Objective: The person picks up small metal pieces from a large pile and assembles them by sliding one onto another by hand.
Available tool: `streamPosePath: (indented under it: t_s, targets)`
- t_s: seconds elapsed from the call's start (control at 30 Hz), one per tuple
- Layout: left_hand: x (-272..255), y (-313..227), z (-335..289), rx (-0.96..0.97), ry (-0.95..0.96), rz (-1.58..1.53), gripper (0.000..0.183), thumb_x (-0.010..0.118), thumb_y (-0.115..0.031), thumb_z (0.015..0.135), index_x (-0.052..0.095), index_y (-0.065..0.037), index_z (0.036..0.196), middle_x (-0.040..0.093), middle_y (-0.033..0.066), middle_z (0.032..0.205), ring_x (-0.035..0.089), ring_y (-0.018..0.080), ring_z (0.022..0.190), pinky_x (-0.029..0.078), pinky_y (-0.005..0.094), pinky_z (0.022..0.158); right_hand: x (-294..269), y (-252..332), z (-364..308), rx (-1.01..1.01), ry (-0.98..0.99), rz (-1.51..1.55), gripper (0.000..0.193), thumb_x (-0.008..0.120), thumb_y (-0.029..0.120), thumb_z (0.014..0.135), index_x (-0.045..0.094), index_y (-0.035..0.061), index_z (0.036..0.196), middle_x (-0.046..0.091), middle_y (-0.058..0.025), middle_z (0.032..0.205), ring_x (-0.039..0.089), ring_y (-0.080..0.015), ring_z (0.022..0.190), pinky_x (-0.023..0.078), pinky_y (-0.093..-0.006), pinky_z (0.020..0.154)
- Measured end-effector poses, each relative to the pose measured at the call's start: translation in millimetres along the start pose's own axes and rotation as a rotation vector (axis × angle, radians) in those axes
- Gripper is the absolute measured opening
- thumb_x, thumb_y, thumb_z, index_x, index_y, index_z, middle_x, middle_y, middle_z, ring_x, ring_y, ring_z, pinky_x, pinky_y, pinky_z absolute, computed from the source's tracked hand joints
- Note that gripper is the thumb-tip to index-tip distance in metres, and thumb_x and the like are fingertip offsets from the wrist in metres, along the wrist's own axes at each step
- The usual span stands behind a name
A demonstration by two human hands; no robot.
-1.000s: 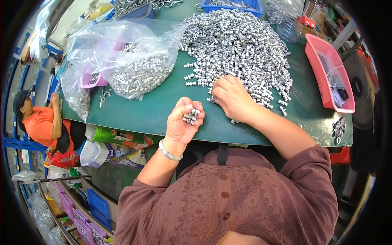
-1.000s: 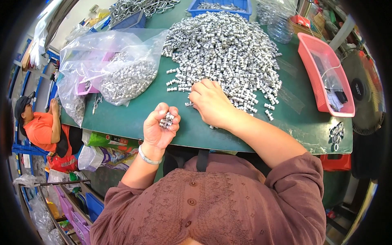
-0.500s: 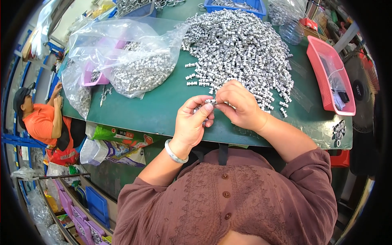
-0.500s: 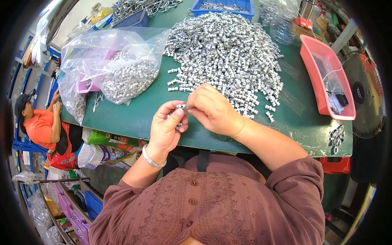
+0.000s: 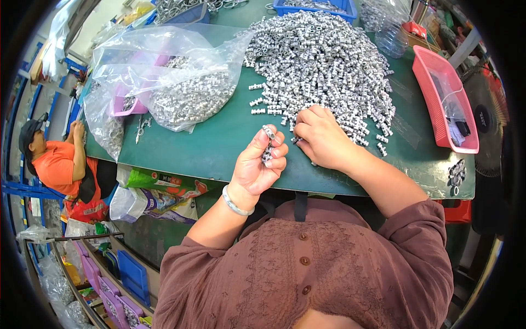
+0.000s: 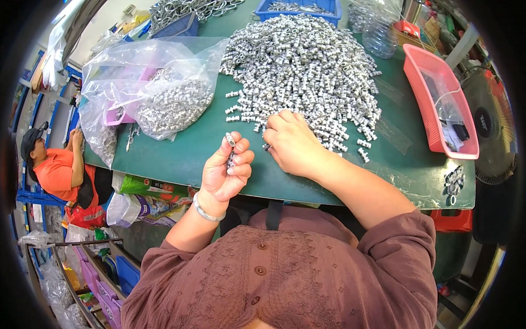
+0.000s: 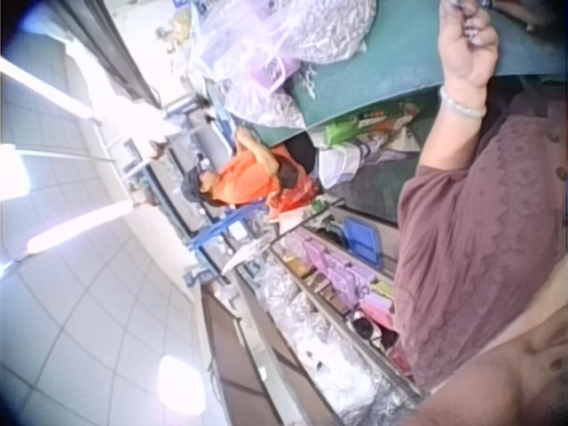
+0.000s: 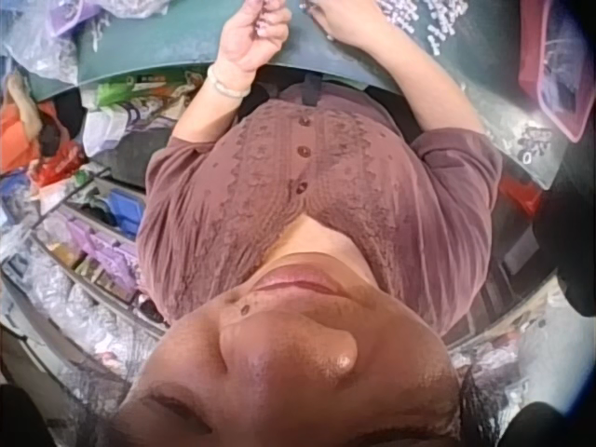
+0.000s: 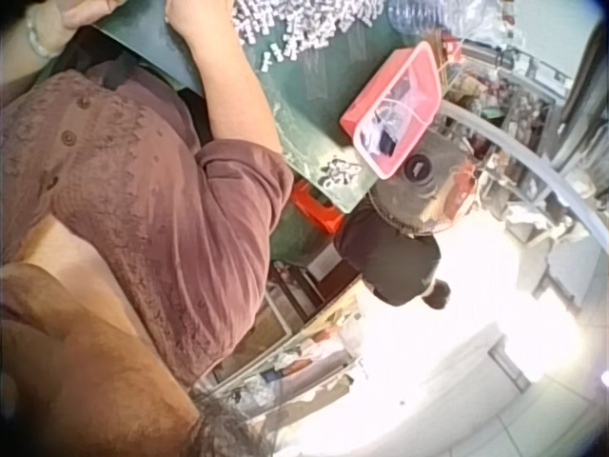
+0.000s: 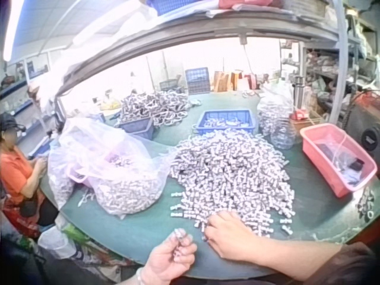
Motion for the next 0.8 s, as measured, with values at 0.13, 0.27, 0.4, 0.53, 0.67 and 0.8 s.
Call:
streamPosePath:
  t_s: [0.13,0.27,0.4,0.53,0.67,0.8]
  targets:
    - [0.2,0.3,-0.2,-0.007,0.001,-0.051,0.014,0.047,-0.017,0.091,0.050,-0.004,0.095,0.044,0.0041,0.081,0.040,0.0110,0.068,0.038,0.0171,0.049,1.4,4.2,0.5,-0.023,-0.019,-0.035,0.014,0.061,0.008,0.065,0.058,0.0036,0.078,0.051,-0.0074,0.089,0.046,-0.0251,0.091,0.036,-0.0359,0.078]
    - [-1.4,0.5,0.6,-0.006,-0.021,-0.115,0.014,0.047,-0.016,0.091,0.050,-0.003,0.093,0.044,0.0048,0.081,0.040,0.0110,0.067,0.039,0.0177,0.050,1.0,5.8,0.5,-0.028,-0.037,-0.058,0.014,0.061,0.008,0.065,0.057,0.0036,0.078,0.051,-0.0075,0.088,0.046,-0.0249,0.090,0.036,-0.0357,0.078]
    - [-6.0,-1.2,1.1,0.030,-0.069,-0.150,0.014,0.047,-0.016,0.091,0.050,-0.002,0.091,0.045,0.0053,0.080,0.040,0.0111,0.067,0.039,0.0181,0.050,0.5,5.0,0.5,-0.010,-0.034,-0.035,0.013,0.062,0.010,0.067,0.057,0.0042,0.077,0.051,-0.0072,0.087,0.046,-0.0247,0.089,0.036,-0.0359,0.078]
    - [-8.9,-2.7,1.5,0.047,-0.086,-0.133,0.013,0.046,-0.015,0.091,0.050,-0.002,0.091,0.045,0.0052,0.081,0.040,0.0109,0.067,0.039,0.0181,0.051,0.7,5.4,0.9,-0.035,-0.037,-0.038,0.012,0.062,0.011,0.068,0.057,0.0046,0.077,0.051,-0.0071,0.087,0.046,-0.0244,0.089,0.036,-0.0359,0.078]
    - [-9.0,-6.0,0.5,0.071,-0.065,-0.033,0.012,0.046,-0.015,0.091,0.049,-0.003,0.092,0.045,0.0046,0.082,0.040,0.0106,0.068,0.039,0.0177,0.052,2.2,4.3,1.3,-0.048,-0.049,-0.023,0.011,0.061,0.010,0.068,0.057,0.0049,0.077,0.051,-0.0070,0.087,0.046,-0.0242,0.089,0.036,-0.0361,0.078]
    - [-6.5,-11.6,0.1,0.116,-0.065,0.087,0.012,0.046,-0.016,0.091,0.049,-0.005,0.095,0.044,0.0038,0.083,0.040,0.0100,0.068,0.038,0.0171,0.053,3.6,2.6,0.8,-0.039,-0.066,-0.023,0.009,0.059,0.007,0.068,0.057,0.0054,0.076,0.051,-0.0066,0.085,0.046,-0.0242,0.089,0.036,-0.0365,0.078]
Point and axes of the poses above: each hand's wrist, its own z-axis towards the middle knuckle, its own x-axis out of the palm, y = z × x, the point moved 9 cm from there along z, towards the middle knuckle
